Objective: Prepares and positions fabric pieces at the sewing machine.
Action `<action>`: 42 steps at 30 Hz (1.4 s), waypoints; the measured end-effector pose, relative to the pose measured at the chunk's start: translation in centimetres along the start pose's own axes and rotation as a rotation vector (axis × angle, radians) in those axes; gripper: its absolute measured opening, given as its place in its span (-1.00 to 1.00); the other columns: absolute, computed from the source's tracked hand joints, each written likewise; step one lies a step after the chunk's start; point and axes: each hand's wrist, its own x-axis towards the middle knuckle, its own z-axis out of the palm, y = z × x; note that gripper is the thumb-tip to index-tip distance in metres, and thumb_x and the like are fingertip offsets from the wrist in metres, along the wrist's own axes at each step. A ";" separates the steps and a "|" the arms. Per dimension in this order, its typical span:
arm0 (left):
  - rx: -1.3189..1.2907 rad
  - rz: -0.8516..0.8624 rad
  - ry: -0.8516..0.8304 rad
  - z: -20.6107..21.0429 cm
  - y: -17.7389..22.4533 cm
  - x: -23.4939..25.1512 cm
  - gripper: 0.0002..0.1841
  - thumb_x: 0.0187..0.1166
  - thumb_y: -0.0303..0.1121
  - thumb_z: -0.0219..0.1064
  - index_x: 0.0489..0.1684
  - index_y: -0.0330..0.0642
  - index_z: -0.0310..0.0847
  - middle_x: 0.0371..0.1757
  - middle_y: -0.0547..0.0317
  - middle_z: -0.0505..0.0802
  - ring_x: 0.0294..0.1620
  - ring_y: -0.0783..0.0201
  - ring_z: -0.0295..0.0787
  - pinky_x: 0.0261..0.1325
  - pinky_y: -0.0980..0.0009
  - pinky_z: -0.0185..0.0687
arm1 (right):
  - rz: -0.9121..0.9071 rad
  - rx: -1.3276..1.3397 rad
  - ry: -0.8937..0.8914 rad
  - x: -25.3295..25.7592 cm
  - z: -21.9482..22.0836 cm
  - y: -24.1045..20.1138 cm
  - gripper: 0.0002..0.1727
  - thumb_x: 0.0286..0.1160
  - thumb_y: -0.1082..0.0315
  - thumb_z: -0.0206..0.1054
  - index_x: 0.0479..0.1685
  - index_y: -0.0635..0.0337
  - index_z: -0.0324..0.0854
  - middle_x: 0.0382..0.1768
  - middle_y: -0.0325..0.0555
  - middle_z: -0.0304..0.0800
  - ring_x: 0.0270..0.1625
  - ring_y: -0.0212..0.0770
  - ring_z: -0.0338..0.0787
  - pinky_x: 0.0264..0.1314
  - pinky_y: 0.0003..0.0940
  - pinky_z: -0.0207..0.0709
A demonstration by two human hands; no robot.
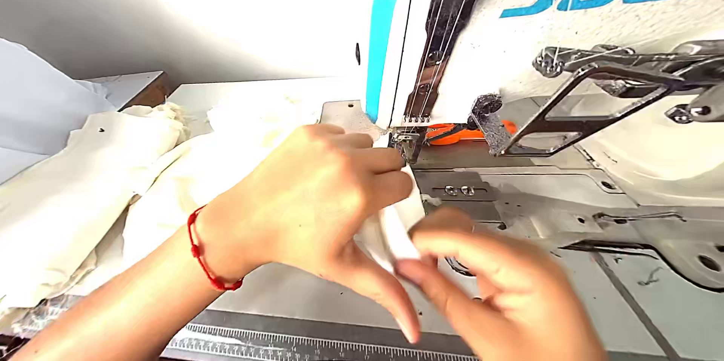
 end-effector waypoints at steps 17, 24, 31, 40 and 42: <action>0.336 -0.113 0.044 3.6 2.3 -2.6 -0.72 0.56 -0.49 0.16 -0.27 -0.11 0.88 -0.30 0.24 0.85 -0.46 0.26 0.53 -0.50 0.37 0.15 | -0.114 -0.278 0.063 -2.5 0.7 1.3 -0.89 0.57 0.30 0.46 -0.22 0.13 0.74 -0.16 -0.27 0.91 0.21 -0.45 0.76 0.44 -0.48 0.43; 0.333 -0.099 0.018 3.8 0.6 -1.9 -0.75 0.48 -0.49 0.21 -0.28 -0.11 0.89 -0.30 0.23 0.85 -0.44 0.24 0.58 -0.52 0.35 0.20 | -0.137 -0.355 0.098 -0.8 0.4 2.3 -0.87 0.60 0.26 0.43 -0.22 0.11 0.77 -0.17 -0.28 0.92 0.19 -0.45 0.79 0.40 -0.52 0.52; 0.347 -0.097 0.018 4.1 -0.2 -1.8 -0.74 0.50 -0.47 0.20 -0.29 -0.10 0.91 -0.26 0.22 0.89 -0.43 0.23 0.60 -0.52 0.33 0.19 | -0.145 -0.413 0.135 -0.1 0.5 2.8 -0.87 0.60 0.26 0.43 -0.23 0.08 0.80 -0.16 -0.29 0.92 0.19 -0.46 0.79 0.38 -0.56 0.54; 0.366 -0.159 0.040 5.1 -0.8 -1.5 -0.79 0.45 -0.48 0.28 -0.29 -0.12 0.91 -0.25 0.16 0.92 -0.38 0.14 0.72 -0.51 0.27 0.34 | -0.141 -0.851 0.190 2.4 -3.1 2.8 -0.72 0.60 0.19 0.29 -0.03 0.12 0.86 -0.05 -0.07 0.91 0.08 -0.09 0.85 0.11 -0.10 0.68; 0.330 -0.212 0.038 5.4 -1.2 -1.4 -0.85 0.43 -0.44 0.32 -0.32 -0.15 0.85 -0.39 0.12 0.84 -0.39 0.08 0.73 -0.51 0.22 0.40 | -0.070 -0.970 0.108 4.8 -5.6 3.4 -0.70 0.52 0.28 0.28 -0.01 0.32 0.79 -0.02 0.20 0.85 0.14 0.28 0.80 0.17 0.36 0.52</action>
